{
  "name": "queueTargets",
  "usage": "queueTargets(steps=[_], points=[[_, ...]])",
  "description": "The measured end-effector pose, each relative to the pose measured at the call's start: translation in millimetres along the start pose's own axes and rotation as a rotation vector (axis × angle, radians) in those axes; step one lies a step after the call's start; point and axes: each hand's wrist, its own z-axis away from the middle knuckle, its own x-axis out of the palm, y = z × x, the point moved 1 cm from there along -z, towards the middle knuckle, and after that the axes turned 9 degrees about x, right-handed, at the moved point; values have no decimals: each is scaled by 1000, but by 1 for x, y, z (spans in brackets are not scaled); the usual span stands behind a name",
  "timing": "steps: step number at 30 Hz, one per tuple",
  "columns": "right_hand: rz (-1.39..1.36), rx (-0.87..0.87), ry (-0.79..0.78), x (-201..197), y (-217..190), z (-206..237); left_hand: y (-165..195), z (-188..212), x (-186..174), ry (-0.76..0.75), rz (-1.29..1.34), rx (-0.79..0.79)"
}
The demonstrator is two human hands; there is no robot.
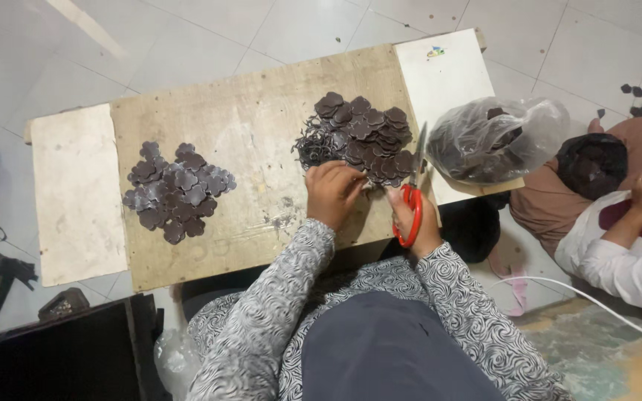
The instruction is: The person uses red-handled scissors to trim the edges of small dark brown flower-shaped pieces. They hold each piece in the left hand and cut with the right hand, placing finished pieces into a pile on the wooden board.
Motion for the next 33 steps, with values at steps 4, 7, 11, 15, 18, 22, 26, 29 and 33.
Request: queueTargets(steps=[4, 7, 11, 15, 18, 22, 26, 29, 33], points=[[-163, -71, -127, 17, -51, 17, 14, -9, -54, 212, -67, 210], [-250, -208, -249, 22, -100, 32, 32, -21, -97, 304, -208, 309], [-217, -300, -345, 35, -159, 53, 52, -42, -140, 379, -272, 356], [-157, -471, -335, 54, -203, 64, 56, -63, -164, 423, 6, 216], [-210, -385, -319, 63, -220, 68, 51, -75, -169, 464, 584, -122], [-104, -621, -211, 71, -232, 74, 57, -77, -177, 523, 809, -196], [52, -811, -39, 74, -228, 88, 94, -57, -182, 294, 190, -55], [277, -852, 58, 74, -221, 99, 112, -50, -172, 259, 788, -261], [307, -955, -80, 78, -210, 113, 105, -55, -161, 317, 1277, -626]])
